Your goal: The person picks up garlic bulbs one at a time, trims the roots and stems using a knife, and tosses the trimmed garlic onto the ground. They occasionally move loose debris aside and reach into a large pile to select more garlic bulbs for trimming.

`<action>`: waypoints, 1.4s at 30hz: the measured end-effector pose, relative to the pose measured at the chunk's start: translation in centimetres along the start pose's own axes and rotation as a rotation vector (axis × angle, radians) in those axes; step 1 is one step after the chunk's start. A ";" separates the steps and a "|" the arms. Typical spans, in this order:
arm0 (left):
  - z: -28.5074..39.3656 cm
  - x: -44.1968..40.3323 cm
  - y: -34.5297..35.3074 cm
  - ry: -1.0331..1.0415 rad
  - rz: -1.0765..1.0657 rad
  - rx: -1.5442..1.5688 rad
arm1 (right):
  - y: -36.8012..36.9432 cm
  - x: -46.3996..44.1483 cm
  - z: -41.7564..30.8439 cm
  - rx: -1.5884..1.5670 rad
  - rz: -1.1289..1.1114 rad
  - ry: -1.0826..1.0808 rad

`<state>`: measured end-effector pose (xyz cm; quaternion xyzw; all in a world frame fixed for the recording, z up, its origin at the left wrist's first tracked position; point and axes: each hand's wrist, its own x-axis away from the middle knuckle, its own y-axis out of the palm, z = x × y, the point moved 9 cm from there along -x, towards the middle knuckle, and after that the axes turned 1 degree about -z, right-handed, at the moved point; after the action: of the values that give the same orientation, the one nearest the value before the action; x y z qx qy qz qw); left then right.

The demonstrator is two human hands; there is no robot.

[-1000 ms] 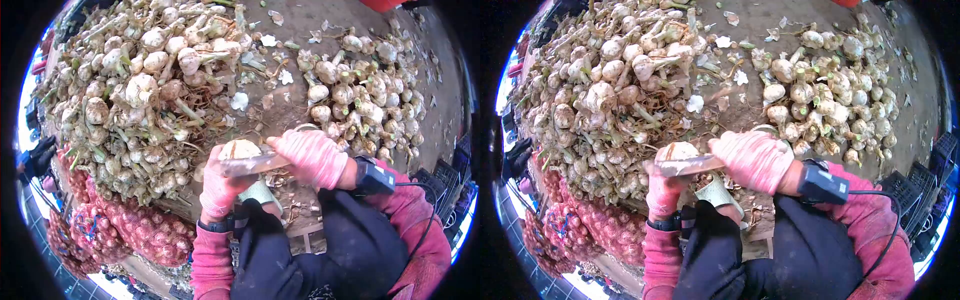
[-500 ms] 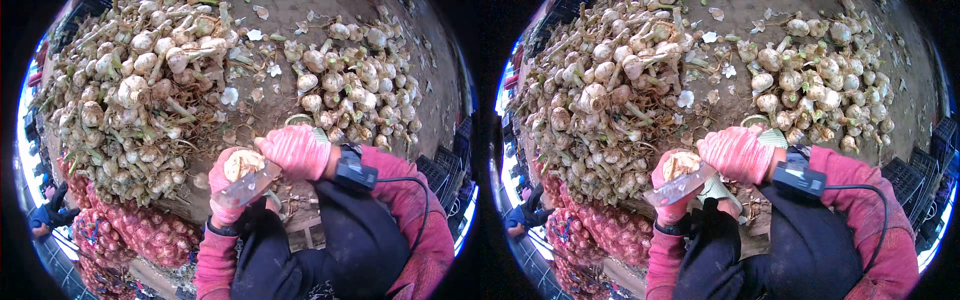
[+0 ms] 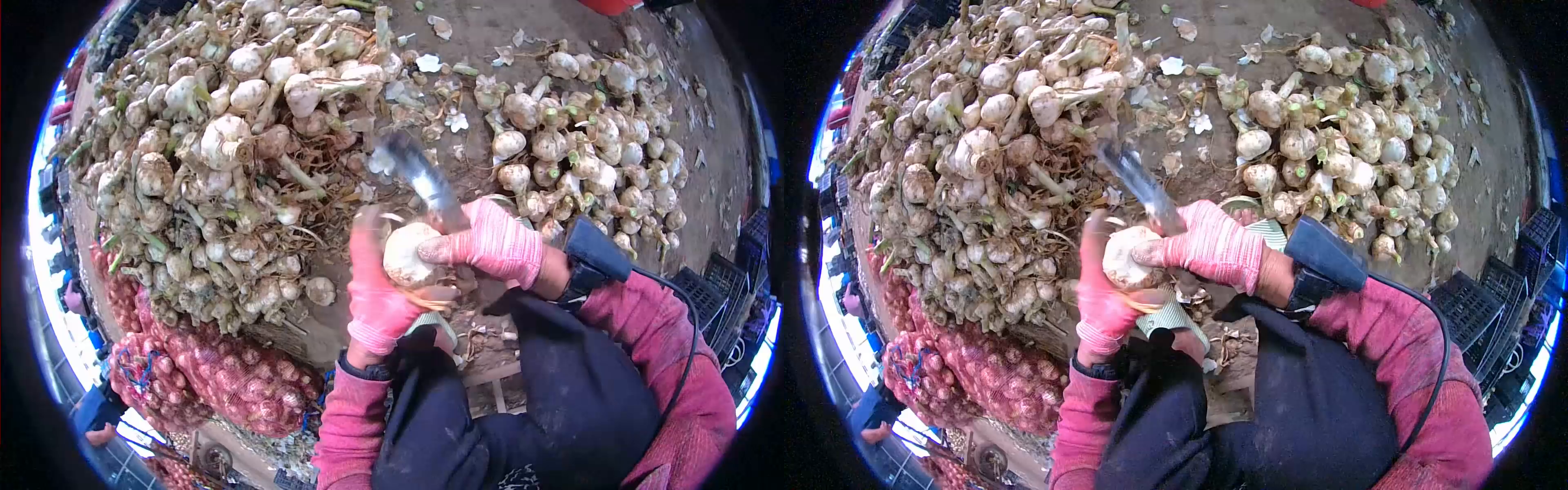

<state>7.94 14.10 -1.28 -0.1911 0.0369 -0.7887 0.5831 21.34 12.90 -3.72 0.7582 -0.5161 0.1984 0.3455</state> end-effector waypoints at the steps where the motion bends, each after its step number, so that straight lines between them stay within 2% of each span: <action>1: -1.7 0.6 -0.5 -0.166 0.060 0.234 | 0.2 0.0 0.2 0.002 -0.004 0.005; 2: -3.0 0.6 -0.9 -0.191 0.162 0.541 | 0.5 -0.1 -1.2 -0.025 -0.025 -0.147; 3: -3.1 0.7 -1.3 -0.192 0.179 0.543 | 0.9 0.0 -2.6 -0.053 -0.052 -0.299; 4: -3.6 0.9 -0.6 -0.299 0.134 0.780 | 1.7 0.0 -2.5 0.063 -0.163 -0.219; 5: -3.9 1.1 0.3 -0.402 0.080 1.018 | 1.9 -0.1 -3.3 0.240 -0.163 -0.341; 7: -3.8 1.1 -0.2 -0.419 0.103 0.669 | 1.1 -0.1 -5.0 0.375 -0.031 -0.578; 8: -4.6 1.0 -0.4 -0.425 0.104 0.533 | 1.2 0.0 -5.2 0.383 -0.039 -0.572; 9: -5.3 1.0 -0.7 -0.431 0.100 0.393 | 1.5 0.7 -5.9 0.683 0.029 -0.645; 10: -5.0 1.0 -0.8 -0.433 0.104 0.395 | 2.1 1.2 -6.7 0.981 0.101 -0.714; 11: -3.3 0.6 -1.8 -0.312 0.118 0.097 | 1.8 0.4 -6.3 0.980 0.099 -0.715; 12: -1.6 0.3 -2.3 -0.185 0.126 -0.200 | 1.1 -1.6 -4.4 1.147 0.072 -0.601; 13: -1.1 0.0 -2.3 -0.136 0.184 0.034 | 0.1 -3.5 -2.5 1.313 0.047 -0.486; 14: -1.4 0.2 -2.5 -0.126 0.169 0.053 | -3.5 -4.5 -1.5 1.330 0.196 -0.476; 15: -1.8 0.4 -3.1 -0.114 0.159 0.065 | -7.1 -4.8 -1.1 1.336 0.343 -0.476; 16: -1.5 -0.1 -3.6 -0.205 0.179 0.131 | -9.9 -3.2 -2.7 1.009 0.543 -0.446; 17: -0.9 -1.1 -3.4 -0.212 0.159 0.224 | -12.2 -1.0 -4.1 0.666 0.706 -0.406; 18: 1.7 -1.7 -1.8 -0.154 0.060 0.389 | -13.8 1.5 -6.1 0.521 0.830 -0.472; 19: 4.1 -2.5 -0.6 -0.081 -0.040 0.556 | -17.0 3.1 -4.8 0.243 0.941 -0.232; 20: 4.0 -3.1 -1.6 -0.065 -0.015 0.549 | -17.9 5.3 -7.2 0.227 1.014 -0.419; 21: 3.6 -3.4 -2.4 -0.068 -0.003 0.819 | -20.0 8.0 -8.1 0.284 1.170 -0.446; 22: 3.7 -3.7 -3.3 -0.060 0.004 1.083 | -22.1 10.2 -7.8 0.146 1.210 -0.460; 23: 4.5 -4.1 -4.8 -0.052 0.062 1.005 | -23.3 9.8 -7.8 0.292 1.309 -0.256; 24: 2.9 -4.4 -7.9 -0.137 0.189 0.802 | -25.9 14.9 -10.0 0.495 1.305 -0.692; 25: 0.4 -4.4 -12.1 -0.227 0.332 0.586 | -30.6 14.8 -7.2 -0.093 1.119 -0.669; 26: 0.4 -6.5 -12.8 -0.206 0.124 0.859 | -33.5 16.2 -6.1 0.053 1.003 -0.636; 27: -0.7 -6.0 -14.2 -0.180 0.366 0.737 | -36.1 15.2 -4.8 0.197 0.866 -0.610; 28: -2.1 -6.6 -14.8 -0.163 0.425 0.793 | -18.9 14.2 -12.1 0.908 0.666 -1.174; 29: -2.2 -8.0 -14.3 -0.424 0.457 0.811 | -19.1 11.8 -11.8 0.850 0.605 -1.214; 30: -2.6 -9.3 -14.2 -0.428 0.549 0.923 | -23.1 8.8 -10.0 0.479 0.675 -1.000; 31: -2.7 -10.6 -14.1 -0.391 0.551 1.013 | -26.5 5.9 -7.2 0.142 0.723 -0.747; 33: -6.1 -12.8 -15.1 -0.315 0.759 1.025 | -17.4 4.0 -12.1 0.571 0.891 -0.732; 34: -7.3 -13.1 -15.3 -0.271 0.701 1.027 | -17.3 1.0 -9.0 0.295 0.651 -0.361; 35: -7.6 -13.4 -14.4 -0.234 0.627 1.039 | -14.6 0.5 -10.4 0.409 0.697 -0.402; 36: -6.0 -11.6 -14.9 -0.287 0.636 0.881 | -10.4 -0.4 -11.6 0.286 0.574 -0.397; 37: -5.0 -10.3 -14.8 -0.350 0.588 0.746 | -8.5 -0.5 -12.0 0.312 0.574 -0.299; 38: -4.8 -9.7 -14.3 -0.295 0.493 0.817 | -6.4 -1.3 -11.0 0.112 0.498 -0.095; 39: -5.0 -9.3 -13.0 -0.254 0.385 0.900 | -6.3 -1.7 -11.7 0.402 0.509 -0.221; 40: -2.1 -9.4 -12.1 -0.081 0.214 0.711 | -4.4 -1.1 -13.3 0.559 0.443 -0.328; 41: -2.1 -7.9 -10.6 -0.168 0.172 0.731 | -3.5 -0.9 -13.2 0.598 0.365 -0.545; 42: -2.4 -6.8 -8.9 -0.175 0.123 0.764 | -2.4 -0.5 -13.6 0.798 0.331 -0.636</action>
<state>0.69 22.87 -2.79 -0.0244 -0.2975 -0.6901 0.6593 24.16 23.64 4.45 0.7617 -0.5925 0.1917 -0.1790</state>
